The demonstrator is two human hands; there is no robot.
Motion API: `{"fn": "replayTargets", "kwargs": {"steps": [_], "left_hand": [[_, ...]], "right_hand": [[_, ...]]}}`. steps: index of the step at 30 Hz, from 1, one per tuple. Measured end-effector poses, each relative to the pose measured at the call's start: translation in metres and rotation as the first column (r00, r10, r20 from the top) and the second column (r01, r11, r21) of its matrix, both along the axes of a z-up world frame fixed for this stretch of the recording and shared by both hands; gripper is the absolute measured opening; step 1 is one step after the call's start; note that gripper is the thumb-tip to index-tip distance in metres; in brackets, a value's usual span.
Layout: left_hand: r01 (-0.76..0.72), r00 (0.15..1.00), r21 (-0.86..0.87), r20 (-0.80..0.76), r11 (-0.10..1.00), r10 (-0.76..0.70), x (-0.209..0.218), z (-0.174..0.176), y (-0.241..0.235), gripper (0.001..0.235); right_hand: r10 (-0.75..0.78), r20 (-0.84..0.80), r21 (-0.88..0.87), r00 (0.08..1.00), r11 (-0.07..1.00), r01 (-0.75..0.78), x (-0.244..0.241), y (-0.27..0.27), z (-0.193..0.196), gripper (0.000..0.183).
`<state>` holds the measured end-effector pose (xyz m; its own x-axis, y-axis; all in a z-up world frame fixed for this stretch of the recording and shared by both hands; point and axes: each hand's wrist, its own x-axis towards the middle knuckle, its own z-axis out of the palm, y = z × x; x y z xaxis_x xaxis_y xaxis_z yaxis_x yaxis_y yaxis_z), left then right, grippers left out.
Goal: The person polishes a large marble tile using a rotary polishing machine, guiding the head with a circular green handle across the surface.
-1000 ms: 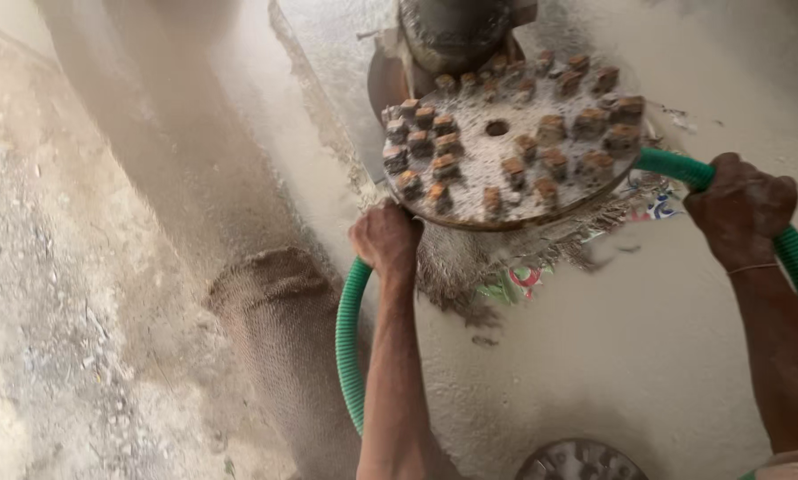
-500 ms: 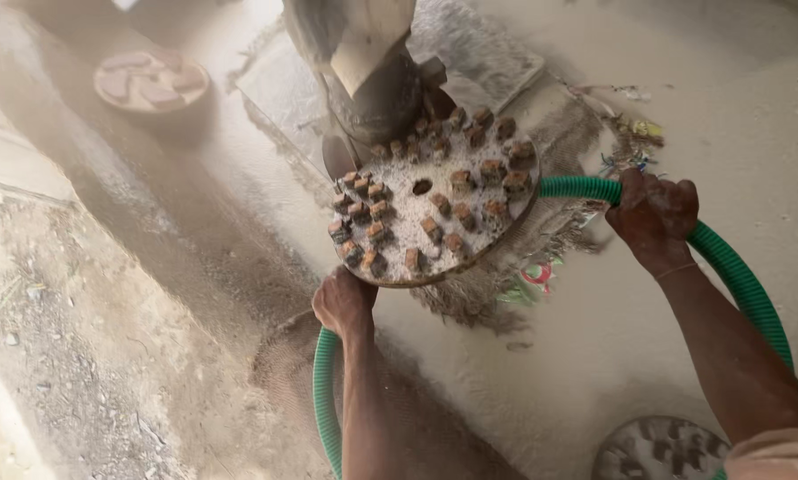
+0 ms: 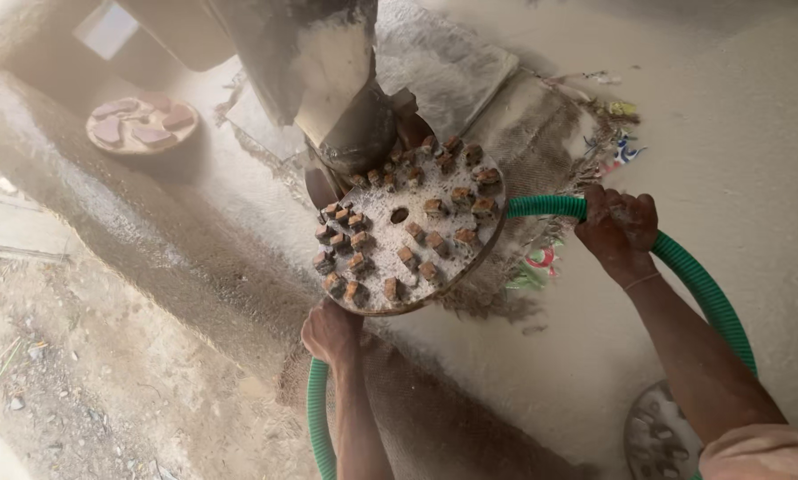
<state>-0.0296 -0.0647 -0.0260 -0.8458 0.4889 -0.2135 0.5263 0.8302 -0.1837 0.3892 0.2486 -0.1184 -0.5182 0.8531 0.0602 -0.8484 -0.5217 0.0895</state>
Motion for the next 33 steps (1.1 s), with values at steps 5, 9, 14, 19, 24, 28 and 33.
{"fn": "replayTargets", "kwargs": {"steps": [5, 9, 14, 19, 24, 28, 33], "left_hand": [[-0.008, 1.0, -0.06, -0.008, 0.998, 0.007, -0.012, -0.005, -0.02, 0.021], [-0.016, 0.999, 0.035, 0.048, 0.999, 0.014, -0.014, -0.008, -0.031, 0.031], [-0.009, 1.0, -0.115, 0.014, 0.993, 0.01, -0.013, -0.019, -0.038, 0.026], [-0.01, 1.0, -0.076, 0.002, 0.997, 0.01, -0.008, -0.026, -0.042, 0.026], [0.006, 1.0, -0.061, 0.022, 0.998, -0.004, 0.016, -0.014, -0.035, 0.025], [-0.046, 0.994, -0.02, 0.095, 0.999, 0.048, 0.045, 0.022, 0.001, 0.031], [-0.04, 0.996, 0.021, 0.081, 0.999, 0.038, 0.083, 0.04, 0.034, 0.026]], "right_hand": [[-0.002, -0.036, 0.024, 0.999, 1.0, 0.003, -0.001, -0.03, 0.026, 0.035], [0.017, -0.068, 0.046, 0.998, 0.999, -0.014, -0.004, -0.043, 0.043, 0.035], [0.036, -0.095, 0.073, 0.995, 0.997, -0.029, -0.006, -0.058, 0.061, 0.036], [0.02, -0.133, 0.09, 0.991, 0.996, -0.008, -0.006, -0.068, 0.07, 0.037], [0.061, -0.158, 0.071, 0.986, 0.996, -0.051, 0.025, -0.052, 0.047, 0.04], [0.063, -0.086, -0.098, 0.994, 0.993, -0.071, 0.028, -0.01, 0.028, 0.043], [0.131, 0.01, -0.057, 0.991, 0.99, -0.13, 0.055, 0.031, 0.037, 0.04]]}}
